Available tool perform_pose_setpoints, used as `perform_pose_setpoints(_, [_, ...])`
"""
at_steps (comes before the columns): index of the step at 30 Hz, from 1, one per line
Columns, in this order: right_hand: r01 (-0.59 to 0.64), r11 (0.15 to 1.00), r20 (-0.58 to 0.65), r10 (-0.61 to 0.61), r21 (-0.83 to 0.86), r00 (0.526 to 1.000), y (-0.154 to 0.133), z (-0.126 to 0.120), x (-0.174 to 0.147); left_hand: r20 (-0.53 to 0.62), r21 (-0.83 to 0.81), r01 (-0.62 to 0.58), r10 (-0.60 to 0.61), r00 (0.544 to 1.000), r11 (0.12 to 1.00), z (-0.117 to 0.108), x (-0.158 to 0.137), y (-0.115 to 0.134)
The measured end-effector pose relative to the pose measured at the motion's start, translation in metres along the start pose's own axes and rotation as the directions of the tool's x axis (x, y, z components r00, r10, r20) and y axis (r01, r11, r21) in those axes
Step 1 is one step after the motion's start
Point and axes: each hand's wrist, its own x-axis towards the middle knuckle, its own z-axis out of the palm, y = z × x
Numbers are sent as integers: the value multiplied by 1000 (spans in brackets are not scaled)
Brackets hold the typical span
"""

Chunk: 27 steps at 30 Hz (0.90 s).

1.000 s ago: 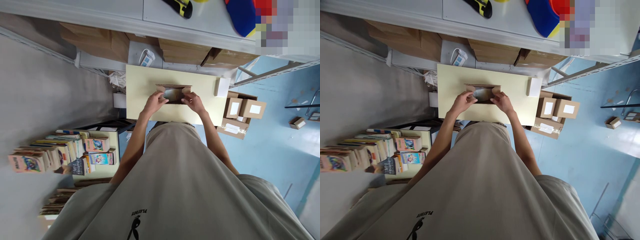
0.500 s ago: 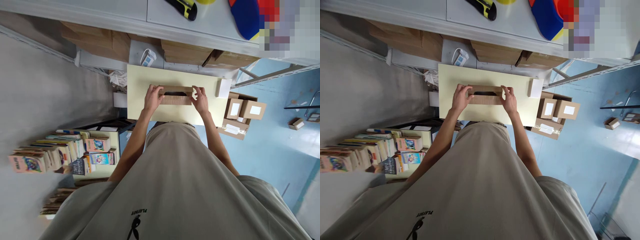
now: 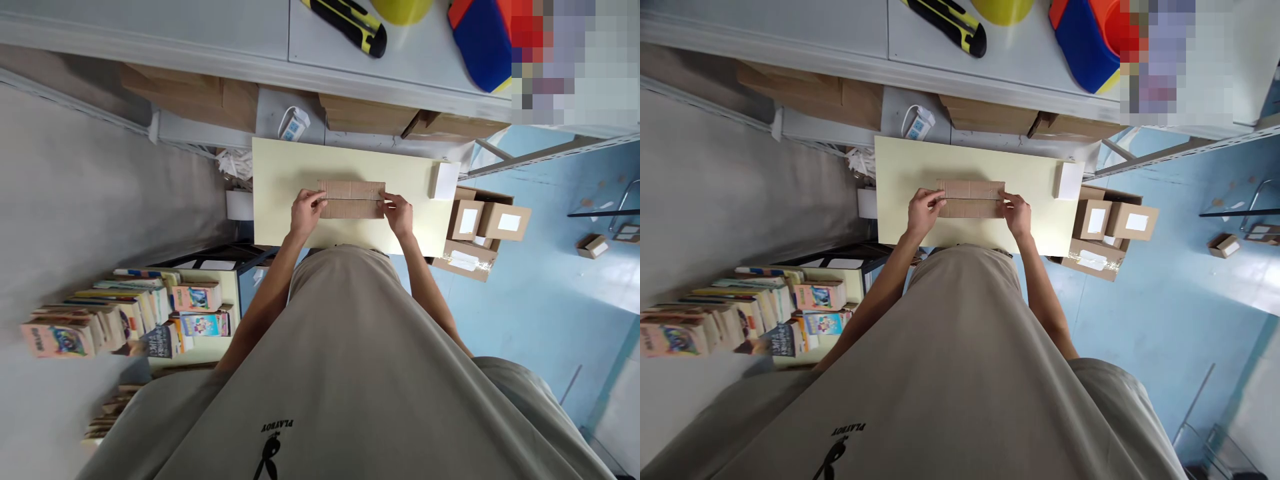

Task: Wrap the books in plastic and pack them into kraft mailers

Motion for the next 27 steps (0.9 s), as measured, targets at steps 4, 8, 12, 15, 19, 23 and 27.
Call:
perform_pose_setpoints(4, [-52, 997, -26, 53, 55, 998, 2, 1, -7, 18, -37, 16, -16, 1000, 999, 1, -6, 1])
perform_pose_setpoints(8, [-49, 998, 3, 49, 47, 999, -2, -2, -10, 35, -50, 36, -34, 999, 998, -3, -6, 6])
perform_pose_setpoints(12, [79, 997, -10, -79, 17, 997, -21, -24, -4, -19, 32, -22, 23, 1000, 999, -17, 11, 24])
perform_pose_setpoints(15, [248, 968, -124, -251, -35, 960, -47, -62, 13, -89, 56, -134, 138, 986, 989, -28, 38, 56])
perform_pose_setpoints(19, [414, 873, -305, -480, -258, 822, -96, -131, 54, -150, 59, -337, 342, 927, 940, -32, 84, 124])
perform_pose_setpoints(23, [414, 746, -356, -631, -521, 690, -142, -181, 104, -184, 10, -540, 533, 826, 841, -26, 118, 203])
perform_pose_setpoints(27, [249, 752, -390, -558, -610, 732, -170, -194, 143, -180, -40, -652, 637, 750, 757, -14, 125, 262])
